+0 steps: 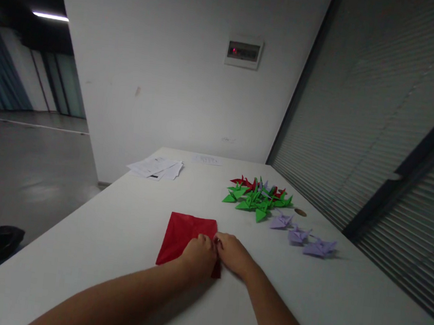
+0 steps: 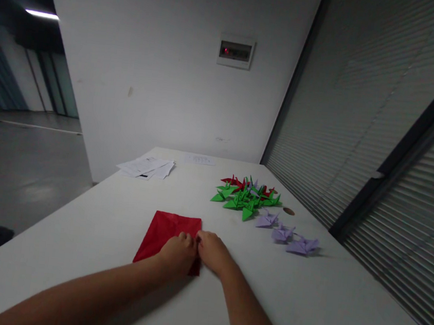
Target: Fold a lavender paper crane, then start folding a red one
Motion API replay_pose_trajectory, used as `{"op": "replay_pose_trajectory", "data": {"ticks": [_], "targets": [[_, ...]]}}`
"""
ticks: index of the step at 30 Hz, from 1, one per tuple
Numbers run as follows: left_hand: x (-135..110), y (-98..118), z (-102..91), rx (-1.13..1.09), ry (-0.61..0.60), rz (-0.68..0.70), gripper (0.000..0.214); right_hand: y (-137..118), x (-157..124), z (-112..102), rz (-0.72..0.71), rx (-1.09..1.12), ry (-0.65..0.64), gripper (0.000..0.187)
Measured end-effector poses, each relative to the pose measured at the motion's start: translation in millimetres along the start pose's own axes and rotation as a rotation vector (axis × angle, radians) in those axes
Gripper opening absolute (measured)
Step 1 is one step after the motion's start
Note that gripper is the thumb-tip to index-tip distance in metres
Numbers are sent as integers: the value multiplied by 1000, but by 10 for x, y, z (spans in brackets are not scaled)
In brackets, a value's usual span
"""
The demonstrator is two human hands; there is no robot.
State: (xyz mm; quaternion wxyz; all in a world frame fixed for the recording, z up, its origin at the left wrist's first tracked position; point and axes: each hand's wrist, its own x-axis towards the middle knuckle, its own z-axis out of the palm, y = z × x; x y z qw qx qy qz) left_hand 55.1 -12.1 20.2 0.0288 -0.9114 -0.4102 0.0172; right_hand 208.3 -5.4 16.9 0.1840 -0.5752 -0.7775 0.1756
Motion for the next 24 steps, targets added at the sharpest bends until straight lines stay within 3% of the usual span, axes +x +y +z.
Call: {"op": "replay_pose_trajectory", "data": {"ticks": [3,6,11,14,17,20,24], "targets": [[58,-26,-101,-46,35,39,37,32,7,-34,14,42,18,23],[48,-292,-286,-106,158,94,31,76,29,-44,4,84,80,22],[-33,-1060,-454,-212,225,-255,28,152,113,1,169,47,204,5],[-57,-1462,-286,-323,203,-440,28,177,173,60,282,126,248,6],[-69,-1674,-4,-663,157,-533,31,179,220,132,381,312,232,7],[-113,-1717,196,-1030,156,-620,31,181,251,201,450,452,190,11],[-218,-1684,216,-1375,128,-584,51,202,272,246,531,617,138,18]]}}
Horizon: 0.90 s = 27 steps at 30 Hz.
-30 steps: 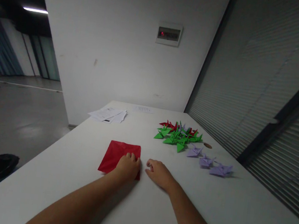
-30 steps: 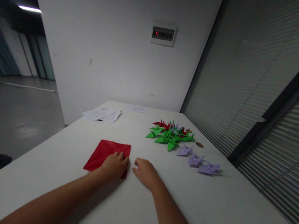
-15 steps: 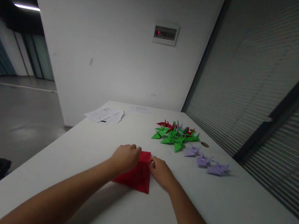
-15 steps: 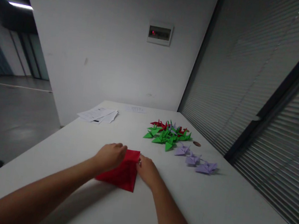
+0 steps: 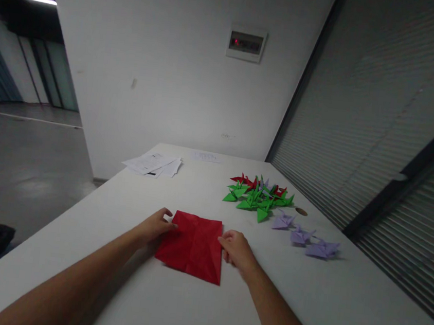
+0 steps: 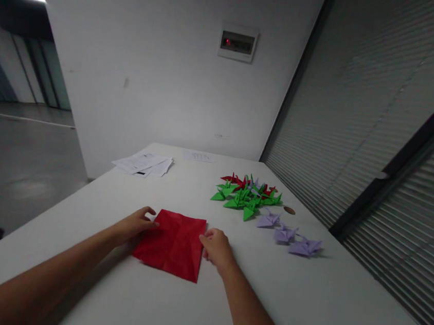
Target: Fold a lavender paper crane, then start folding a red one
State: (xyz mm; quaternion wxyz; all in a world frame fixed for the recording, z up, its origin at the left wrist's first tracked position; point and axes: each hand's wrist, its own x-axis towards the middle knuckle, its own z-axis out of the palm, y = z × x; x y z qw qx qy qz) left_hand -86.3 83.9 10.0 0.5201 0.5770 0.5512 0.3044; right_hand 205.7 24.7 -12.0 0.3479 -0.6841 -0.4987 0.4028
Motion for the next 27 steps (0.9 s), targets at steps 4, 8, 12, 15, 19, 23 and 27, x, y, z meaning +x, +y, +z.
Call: {"op": "replay_pose_trajectory", "data": {"ticks": [4,8,12,15,19,23,27], "targets": [[-46,19,-24,-51,20,-21,58,-5,-3,-24,50,116,-58,21],[7,-49,-29,-91,46,15,60,-34,-43,-46,54,148,-95,20],[42,-98,-27,-136,56,30,57,-48,-74,-43,20,226,-113,27],[28,-77,-26,-195,56,35,51,-34,-61,-41,-17,266,-109,29],[19,-52,-20,-189,55,64,44,0,-3,-51,-104,335,-30,33],[50,-82,-3,-203,52,100,39,6,32,-64,-165,425,35,36],[70,-108,14,-247,64,153,35,-8,24,-81,-188,452,74,37]]}}
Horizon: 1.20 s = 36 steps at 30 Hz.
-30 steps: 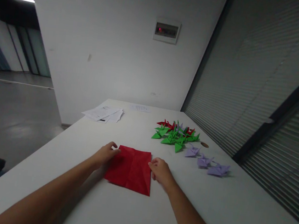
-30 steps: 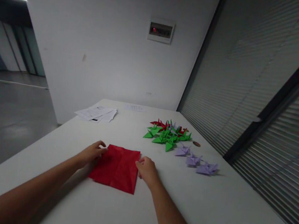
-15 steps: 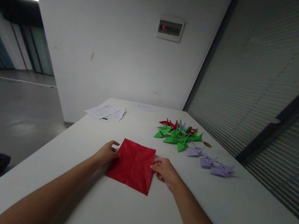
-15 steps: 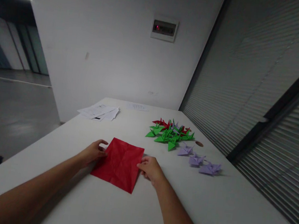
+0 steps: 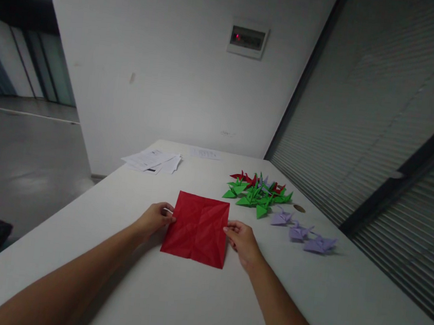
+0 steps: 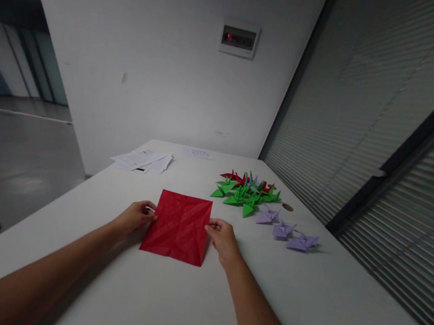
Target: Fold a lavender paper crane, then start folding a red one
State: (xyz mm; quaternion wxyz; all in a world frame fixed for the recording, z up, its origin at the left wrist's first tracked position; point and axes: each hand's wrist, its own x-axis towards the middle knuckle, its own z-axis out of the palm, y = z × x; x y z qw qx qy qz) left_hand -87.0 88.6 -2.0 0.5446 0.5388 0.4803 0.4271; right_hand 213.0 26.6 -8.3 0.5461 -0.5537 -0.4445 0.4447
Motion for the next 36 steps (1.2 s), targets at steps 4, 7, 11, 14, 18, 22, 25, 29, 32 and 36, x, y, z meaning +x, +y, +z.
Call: {"op": "replay_pose_trajectory", "data": {"ticks": [4,7,11,14,18,22,25,29,32,36], "targets": [[-2,-11,11,-29,37,44,37,12,-3,-6,26,-38,-32,38],[2,-25,10,-71,42,65,36,38,-1,-7,45,-71,-92,36],[6,-26,6,-72,20,59,34,55,3,-12,54,-97,-119,32],[-5,-5,16,-58,17,56,34,59,8,-22,61,-108,-125,32],[-20,20,39,-49,17,50,37,59,15,-30,49,-92,-111,31],[2,5,53,-62,48,80,38,46,20,-34,35,-25,-100,31],[36,-20,57,-76,77,99,35,43,30,-40,44,4,-118,32],[53,-25,57,-68,112,88,32,57,40,-50,48,22,-112,34],[39,-12,62,-80,115,93,31,66,32,-53,48,32,-108,34],[19,-1,73,-111,104,112,32,66,16,-53,38,53,-111,32]]}}
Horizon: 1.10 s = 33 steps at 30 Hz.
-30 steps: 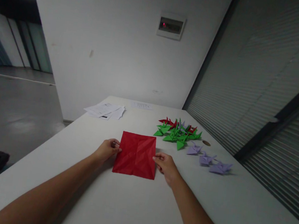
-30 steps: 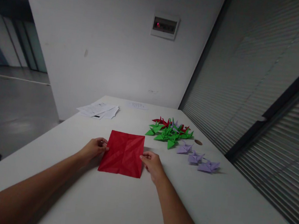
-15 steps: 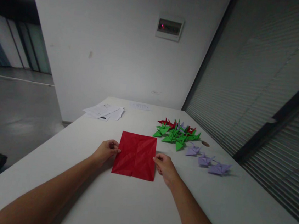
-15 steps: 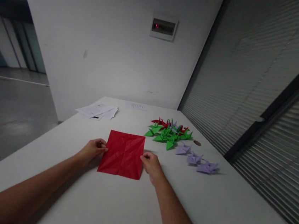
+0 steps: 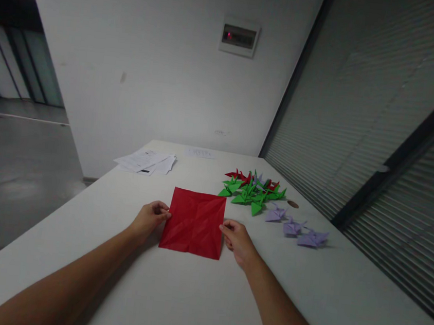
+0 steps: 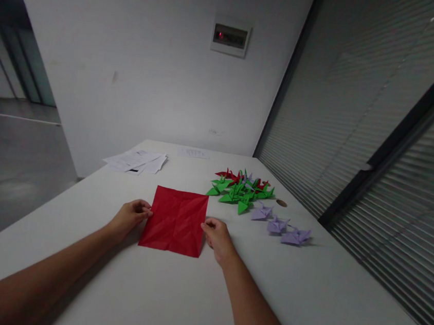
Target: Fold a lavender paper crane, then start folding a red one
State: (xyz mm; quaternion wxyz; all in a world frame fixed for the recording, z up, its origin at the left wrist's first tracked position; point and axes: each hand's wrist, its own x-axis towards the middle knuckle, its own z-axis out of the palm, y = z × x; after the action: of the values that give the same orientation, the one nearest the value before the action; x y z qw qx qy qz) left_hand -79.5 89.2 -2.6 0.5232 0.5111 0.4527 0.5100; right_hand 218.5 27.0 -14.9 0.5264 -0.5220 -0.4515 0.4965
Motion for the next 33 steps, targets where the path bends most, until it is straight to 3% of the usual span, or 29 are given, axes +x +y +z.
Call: {"op": "replay_pose_trajectory", "data": {"ticks": [33], "targets": [[-72,27,6,-7,-23,28,28,3,-17,20,-10,-7,29,25]]}}
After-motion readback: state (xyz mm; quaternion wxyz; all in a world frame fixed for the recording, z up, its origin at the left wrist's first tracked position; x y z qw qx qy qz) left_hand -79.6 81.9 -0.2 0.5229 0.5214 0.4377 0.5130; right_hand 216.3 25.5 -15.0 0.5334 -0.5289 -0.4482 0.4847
